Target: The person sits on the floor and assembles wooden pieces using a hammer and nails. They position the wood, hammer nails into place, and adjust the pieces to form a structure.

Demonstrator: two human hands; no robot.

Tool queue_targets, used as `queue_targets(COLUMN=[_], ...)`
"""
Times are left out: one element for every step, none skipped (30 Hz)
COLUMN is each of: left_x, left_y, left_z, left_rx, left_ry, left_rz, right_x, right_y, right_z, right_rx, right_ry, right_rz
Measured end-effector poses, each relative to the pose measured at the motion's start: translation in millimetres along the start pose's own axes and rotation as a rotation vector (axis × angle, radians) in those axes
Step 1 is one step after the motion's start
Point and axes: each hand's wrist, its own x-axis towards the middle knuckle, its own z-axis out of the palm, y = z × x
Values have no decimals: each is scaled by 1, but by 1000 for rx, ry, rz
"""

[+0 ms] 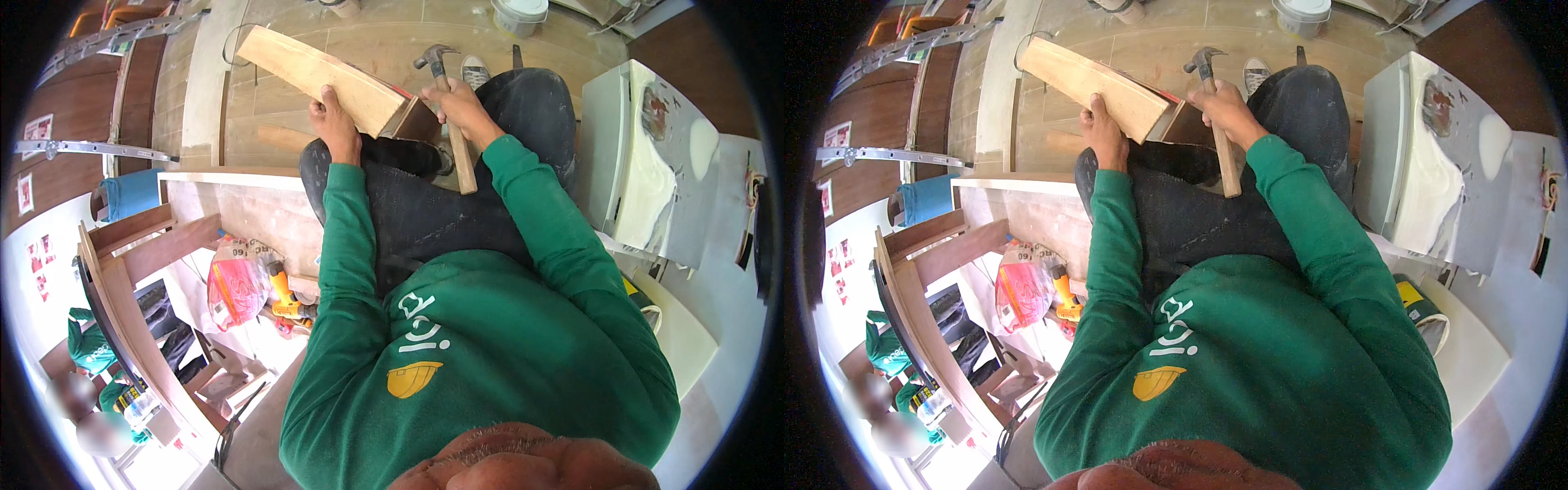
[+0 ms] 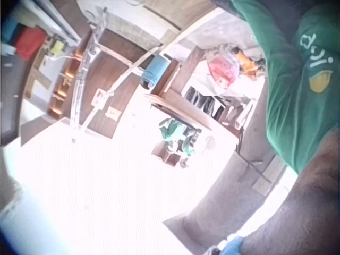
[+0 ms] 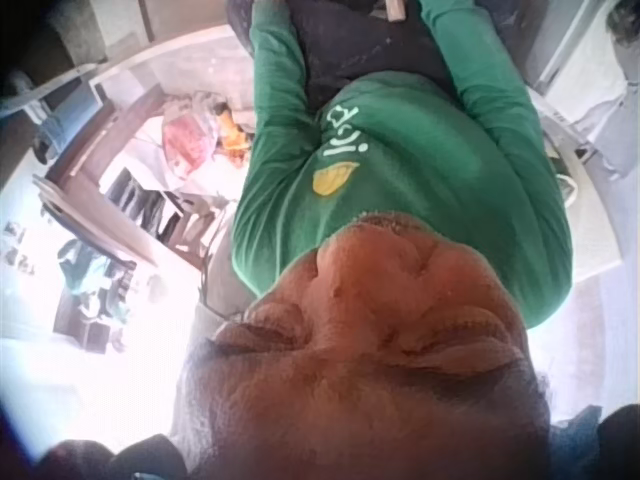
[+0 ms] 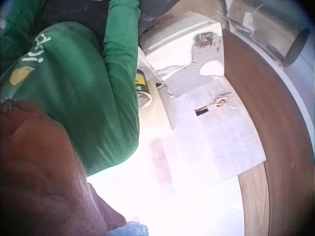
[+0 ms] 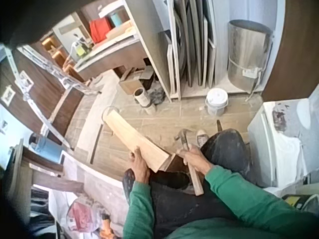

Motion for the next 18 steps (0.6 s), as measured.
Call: queue_targets(left_x=[3, 5, 6, 6, 2, 0, -1, -2, -4, -5, -5, -6, -7, -7, -6, -6, -7, -8], left_y=[-6, -12, -19, -25, -25, -30, -33, -34, -36, -38, -39, -41, -42, -43, -44, -46, -45, -45], left_z=[1, 3, 5, 3, 6, 7, 9, 8, 7, 7, 5, 3, 1, -2, -3, -5, -6, -6], left_rx=[-13, 1, 15, 30, 44, 70, 95, 126, 116, 105, 96, 107, 117, 130, 134, 138, 141, 138], left_ry=[14, 36, 59, 82, 67, 63, 59, 58, 62, 67, 73, 70, 68, 65, 58, 52, 44, 53], left_rz=[-9, 0, 9, 18, -9, -11, -13, -14, -33, -51, -67, -66, -64, -61, -69, -77, -83, -80], right_x=[-1, -3, -5, -7, -7, -7, -7, -8, -9, -10, -9, -8, -7, -4, -2, -1, -1, -1], right_y=[-2, -6, -11, -14, -13, -13, -12, -13, -14, -15, -14, -13, -12, -11, -10, -8, -8, -9], right_z=[0, 1, 3, 6, 6, 5, 5, 6, 6, 6, 8, 9, 9, 9, 8, 8, 8, 9], right_rx=[-6, -25, -44, -63, -68, -72, -77, -89, -101, -114, -118, -122, -127, -141, -155, -170, -174, -178], right_ry=[-5, -9, -14, -19, -20, -22, -24, -28, -32, -36, -18, -1, 16, 7, -3, -12, -14, -15], right_rz=[1, 15, 29, 42, 47, 51, 56, 52, 48, 45, 42, 39, 36, 36, 36, 36, 40, 43])
